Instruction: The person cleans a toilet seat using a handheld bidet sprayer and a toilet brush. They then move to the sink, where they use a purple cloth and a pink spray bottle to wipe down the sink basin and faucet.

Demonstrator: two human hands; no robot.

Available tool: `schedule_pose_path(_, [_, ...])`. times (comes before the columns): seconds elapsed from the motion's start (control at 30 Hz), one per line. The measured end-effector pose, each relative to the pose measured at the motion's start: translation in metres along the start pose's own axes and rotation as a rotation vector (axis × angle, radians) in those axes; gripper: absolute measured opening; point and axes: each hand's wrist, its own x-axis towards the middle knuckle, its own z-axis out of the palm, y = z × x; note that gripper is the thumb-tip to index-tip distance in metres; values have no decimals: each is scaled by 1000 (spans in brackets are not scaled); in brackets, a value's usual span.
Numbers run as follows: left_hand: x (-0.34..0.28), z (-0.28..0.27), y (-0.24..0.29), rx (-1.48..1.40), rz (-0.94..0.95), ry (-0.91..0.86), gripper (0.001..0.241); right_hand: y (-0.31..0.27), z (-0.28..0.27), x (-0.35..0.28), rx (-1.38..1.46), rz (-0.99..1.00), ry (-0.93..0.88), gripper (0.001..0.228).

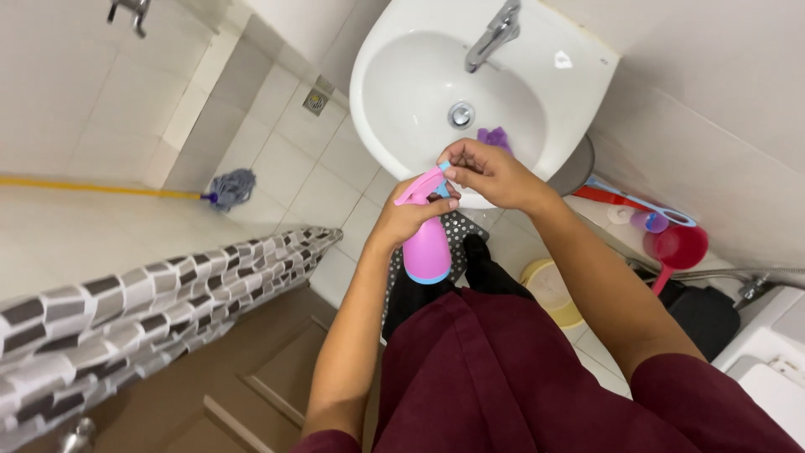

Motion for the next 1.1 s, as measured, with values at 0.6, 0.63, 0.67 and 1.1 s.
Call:
schedule_pose_path(0.6, [39, -51, 31, -16, 31, -114, 40, -36, -5, 38, -53, -33, 78, 30])
schedule_pose_path(0.63, [43, -54, 23, -17, 35, -98, 40, -33, -4, 43, -55, -36, 61, 30])
schedule_pose_path(0.67, [47, -57, 16, -67, 52, -23, 43, -30, -3, 48, -130, 1, 78, 36])
schedule_pose_path(1.1, [17, -46, -10, -368, 167, -29, 37, 86, -10, 34, 312, 343, -248, 61])
